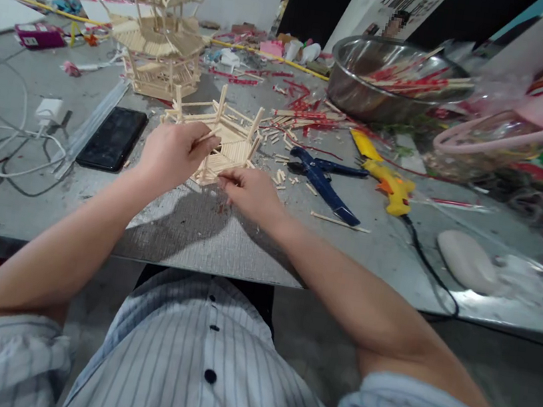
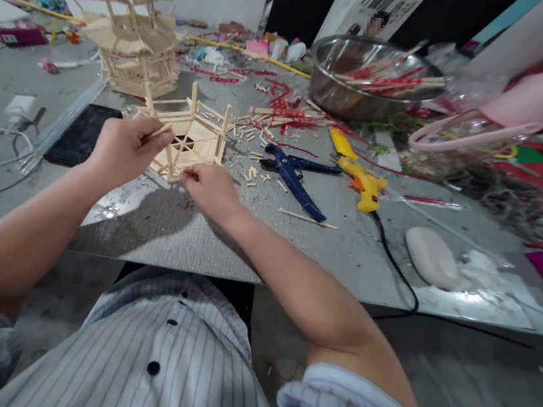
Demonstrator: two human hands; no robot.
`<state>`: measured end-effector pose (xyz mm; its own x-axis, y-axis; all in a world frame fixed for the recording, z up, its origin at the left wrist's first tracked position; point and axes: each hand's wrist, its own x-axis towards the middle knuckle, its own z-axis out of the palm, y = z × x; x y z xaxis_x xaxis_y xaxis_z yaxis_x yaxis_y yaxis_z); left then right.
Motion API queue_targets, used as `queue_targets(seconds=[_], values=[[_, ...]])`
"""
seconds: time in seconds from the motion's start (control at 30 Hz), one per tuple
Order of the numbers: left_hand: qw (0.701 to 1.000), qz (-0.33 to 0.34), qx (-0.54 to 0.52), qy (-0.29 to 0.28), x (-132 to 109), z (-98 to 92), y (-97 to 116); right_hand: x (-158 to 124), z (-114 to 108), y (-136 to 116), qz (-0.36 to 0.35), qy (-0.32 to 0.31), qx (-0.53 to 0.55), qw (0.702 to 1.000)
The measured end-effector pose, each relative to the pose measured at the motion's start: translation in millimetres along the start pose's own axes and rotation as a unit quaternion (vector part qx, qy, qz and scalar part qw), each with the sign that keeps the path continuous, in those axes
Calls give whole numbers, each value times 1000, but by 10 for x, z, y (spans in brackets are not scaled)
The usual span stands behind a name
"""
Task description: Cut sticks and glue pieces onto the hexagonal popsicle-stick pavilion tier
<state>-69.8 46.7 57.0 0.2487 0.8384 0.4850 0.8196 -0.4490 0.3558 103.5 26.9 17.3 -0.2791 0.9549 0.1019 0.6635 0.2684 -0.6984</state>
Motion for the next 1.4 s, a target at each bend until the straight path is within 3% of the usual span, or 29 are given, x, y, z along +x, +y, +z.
queue_targets(seconds=[0.57,0.7,0.8,0.97,1.1,1.17,1.27,1.4], values=[[997,-41,-61,-10,-9,100,-16,28,241,159,-27,61,60,996],[999,-16,-40,16,-44,97,-34,14,156,125,-19,65,62,996],[999,5,-22,32,-137,64,48,-38,-10,112,0,93,149,984],[995,16,61,-73,-316,102,315,-160,-220,115,24,33,347,937],[979,36,108,-170,-388,197,435,-202,-176,105,22,-20,409,912],[976,53,103,-182,-404,217,438,-188,-155,115,28,-29,419,907],[984,92,74,-132,-412,193,380,-134,-214,171,67,-4,442,894],[991,124,2,47,-378,120,196,-42,-424,302,190,44,452,870]])
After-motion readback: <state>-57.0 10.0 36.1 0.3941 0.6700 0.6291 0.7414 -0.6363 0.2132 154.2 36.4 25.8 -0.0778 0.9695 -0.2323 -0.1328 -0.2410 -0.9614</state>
